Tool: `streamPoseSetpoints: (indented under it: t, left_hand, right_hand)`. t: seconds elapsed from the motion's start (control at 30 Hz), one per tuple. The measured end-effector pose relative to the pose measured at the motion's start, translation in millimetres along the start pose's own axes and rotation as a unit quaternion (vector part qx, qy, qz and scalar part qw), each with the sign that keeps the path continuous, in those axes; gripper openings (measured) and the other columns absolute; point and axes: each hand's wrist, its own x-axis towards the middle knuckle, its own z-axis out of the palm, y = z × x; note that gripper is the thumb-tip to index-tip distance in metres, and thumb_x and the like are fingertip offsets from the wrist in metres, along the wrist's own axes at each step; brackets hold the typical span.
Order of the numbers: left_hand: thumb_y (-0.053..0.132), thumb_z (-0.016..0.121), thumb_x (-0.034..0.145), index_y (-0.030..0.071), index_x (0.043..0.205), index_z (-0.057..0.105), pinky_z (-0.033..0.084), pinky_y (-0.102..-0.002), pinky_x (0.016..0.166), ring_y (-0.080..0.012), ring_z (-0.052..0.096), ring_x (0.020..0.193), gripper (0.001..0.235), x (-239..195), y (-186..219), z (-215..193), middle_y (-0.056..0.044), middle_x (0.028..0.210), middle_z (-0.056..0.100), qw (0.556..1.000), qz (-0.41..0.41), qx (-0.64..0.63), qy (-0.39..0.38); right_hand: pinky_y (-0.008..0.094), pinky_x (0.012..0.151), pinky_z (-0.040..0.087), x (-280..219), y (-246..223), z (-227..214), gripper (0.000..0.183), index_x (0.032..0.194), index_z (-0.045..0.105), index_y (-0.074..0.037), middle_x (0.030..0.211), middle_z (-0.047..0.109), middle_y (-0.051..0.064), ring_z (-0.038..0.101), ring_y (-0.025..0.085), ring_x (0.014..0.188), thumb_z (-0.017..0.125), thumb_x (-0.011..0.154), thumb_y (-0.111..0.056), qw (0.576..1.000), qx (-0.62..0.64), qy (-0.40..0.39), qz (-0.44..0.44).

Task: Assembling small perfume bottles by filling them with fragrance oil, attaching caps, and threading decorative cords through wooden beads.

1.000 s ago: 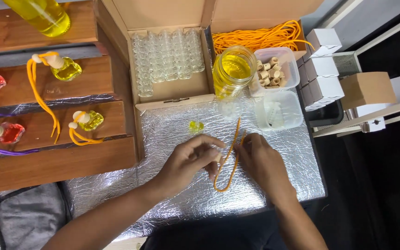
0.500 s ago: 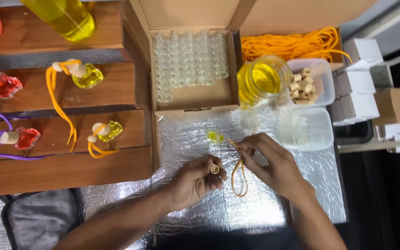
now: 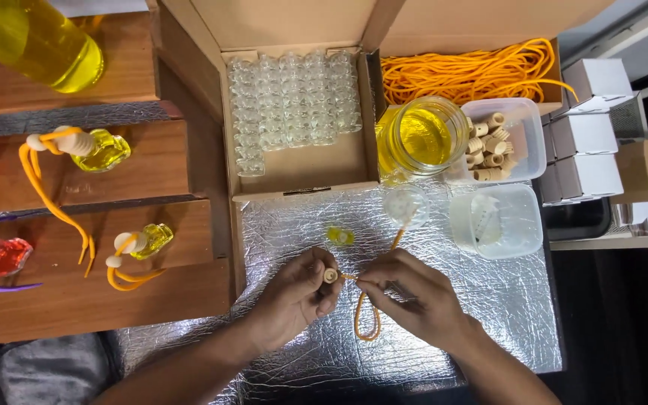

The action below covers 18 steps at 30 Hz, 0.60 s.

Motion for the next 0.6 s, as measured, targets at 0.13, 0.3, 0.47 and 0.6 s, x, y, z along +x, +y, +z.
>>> streamPoseSetpoints:
  t: [0.13,0.3,0.47,0.6]
  left_hand:
    - [0.021,0.058,0.104,0.005,0.108,0.062,0.043,-0.027,0.057,-0.0165,0.053,0.065,0.017,-3,-2,2,-0.013,0.086,0.065,1.000,0.006,0.025,0.011]
    - [0.023,0.057,0.104,0.007,0.109,0.062,0.041,-0.028,0.059,-0.0171,0.052,0.065,0.018,-6,-8,-3,-0.012,0.086,0.064,0.999,0.012,0.038,0.012]
    - [0.022,0.057,0.104,0.008,0.112,0.062,0.042,-0.029,0.059,-0.0172,0.053,0.066,0.016,-7,-10,-1,-0.012,0.087,0.065,0.996,0.047,0.071,0.000]
    - [0.014,0.055,0.105,0.003,0.111,0.057,0.052,-0.033,0.058,-0.0207,0.062,0.067,0.013,-10,-6,7,-0.015,0.085,0.065,0.974,0.136,0.179,0.004]
  right_hand:
    - [0.027,0.074,0.061,1,4,9,0.022,0.111,0.069,0.003,0.099,0.069,0.012,0.070,0.022,0.086,0.075,0.090,0.001,1.000,0.006,-0.018,-0.020]
    - [0.025,0.068,0.058,-1,3,13,0.017,0.108,0.068,0.001,0.096,0.066,0.010,0.066,0.019,0.080,0.073,0.092,-0.001,0.999,-0.013,-0.022,-0.018]
    - [0.023,0.057,0.053,-4,9,18,0.017,0.108,0.066,-0.001,0.093,0.061,0.009,0.060,0.016,0.070,0.074,0.093,-0.004,0.997,-0.056,-0.036,-0.040]
    - [0.025,0.062,0.050,-5,8,21,0.018,0.110,0.066,-0.002,0.093,0.060,0.007,0.059,0.016,0.074,0.072,0.094,-0.005,0.999,-0.015,-0.043,-0.005]
